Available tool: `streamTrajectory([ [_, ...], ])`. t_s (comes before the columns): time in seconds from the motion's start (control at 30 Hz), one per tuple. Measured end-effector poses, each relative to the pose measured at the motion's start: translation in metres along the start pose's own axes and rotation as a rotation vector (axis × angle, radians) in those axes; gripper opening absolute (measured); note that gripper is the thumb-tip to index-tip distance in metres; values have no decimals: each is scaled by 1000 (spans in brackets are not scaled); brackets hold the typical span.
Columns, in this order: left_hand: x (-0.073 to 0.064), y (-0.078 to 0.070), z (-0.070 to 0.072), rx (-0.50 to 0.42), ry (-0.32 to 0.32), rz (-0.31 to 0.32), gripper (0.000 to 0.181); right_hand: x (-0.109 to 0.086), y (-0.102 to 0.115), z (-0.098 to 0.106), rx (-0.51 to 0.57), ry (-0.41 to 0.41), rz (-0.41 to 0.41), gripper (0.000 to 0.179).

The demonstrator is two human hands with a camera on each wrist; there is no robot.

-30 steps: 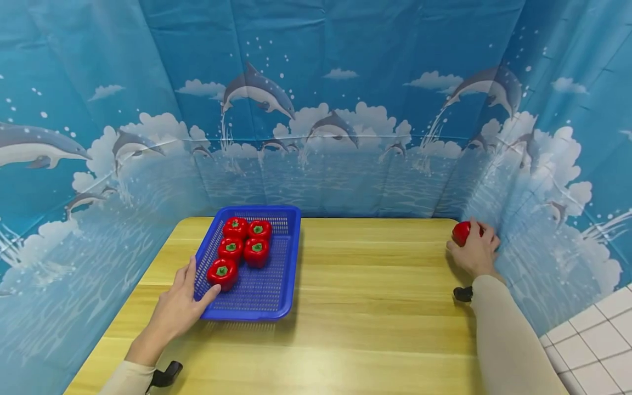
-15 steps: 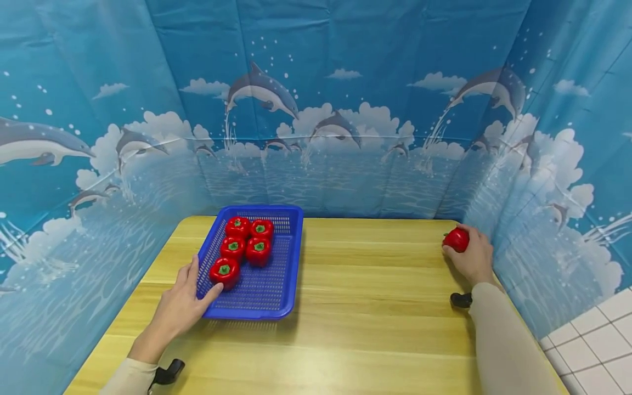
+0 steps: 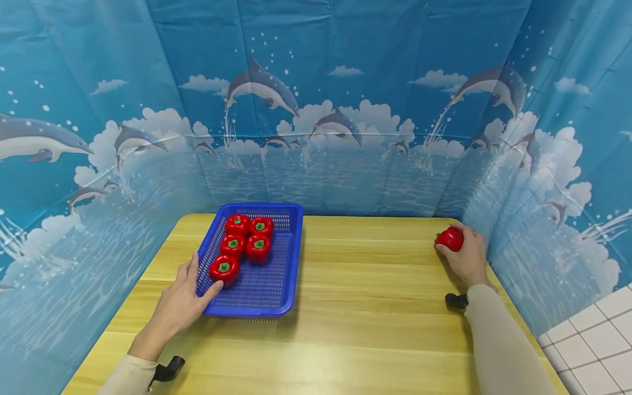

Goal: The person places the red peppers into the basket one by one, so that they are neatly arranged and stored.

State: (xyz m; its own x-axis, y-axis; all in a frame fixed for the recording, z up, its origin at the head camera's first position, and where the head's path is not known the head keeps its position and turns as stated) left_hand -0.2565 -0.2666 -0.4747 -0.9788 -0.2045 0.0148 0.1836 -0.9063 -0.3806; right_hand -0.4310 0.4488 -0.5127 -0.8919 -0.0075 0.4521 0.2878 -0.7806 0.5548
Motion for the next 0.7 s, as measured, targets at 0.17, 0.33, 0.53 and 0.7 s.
streamTrajectory([
  [0.17, 0, 0, 0, 0, -1, -1, 119, 0, 10, -6, 22, 15, 26, 79],
  [0.33, -1, -2, 0, -5, -8, -5, 119, -2, 21, -12, 47, 43, 35, 80],
  [0.53, -1, -2, 2, -8, -16, -14, 118, -2, 39, -17, 60, 48, 62, 80],
  [0.7, -1, -2, 2, -9, -20, -11, 117, -2, 54, -22, 64, 73, 63, 81],
])
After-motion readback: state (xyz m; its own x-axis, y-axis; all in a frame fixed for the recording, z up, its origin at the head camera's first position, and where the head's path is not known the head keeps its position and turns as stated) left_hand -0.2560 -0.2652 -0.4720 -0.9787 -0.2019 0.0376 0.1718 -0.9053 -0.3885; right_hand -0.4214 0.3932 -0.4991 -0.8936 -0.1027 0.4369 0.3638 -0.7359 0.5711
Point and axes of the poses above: each hand's wrist, its own x-axis towards the middle knuckle, its own z-axis out of the back of the hand, y = z × x, the point moved 8 cm from there along x, towards the middle knuckle, and after that the axes turned 9 degrees about z, right-handed, at the moved point
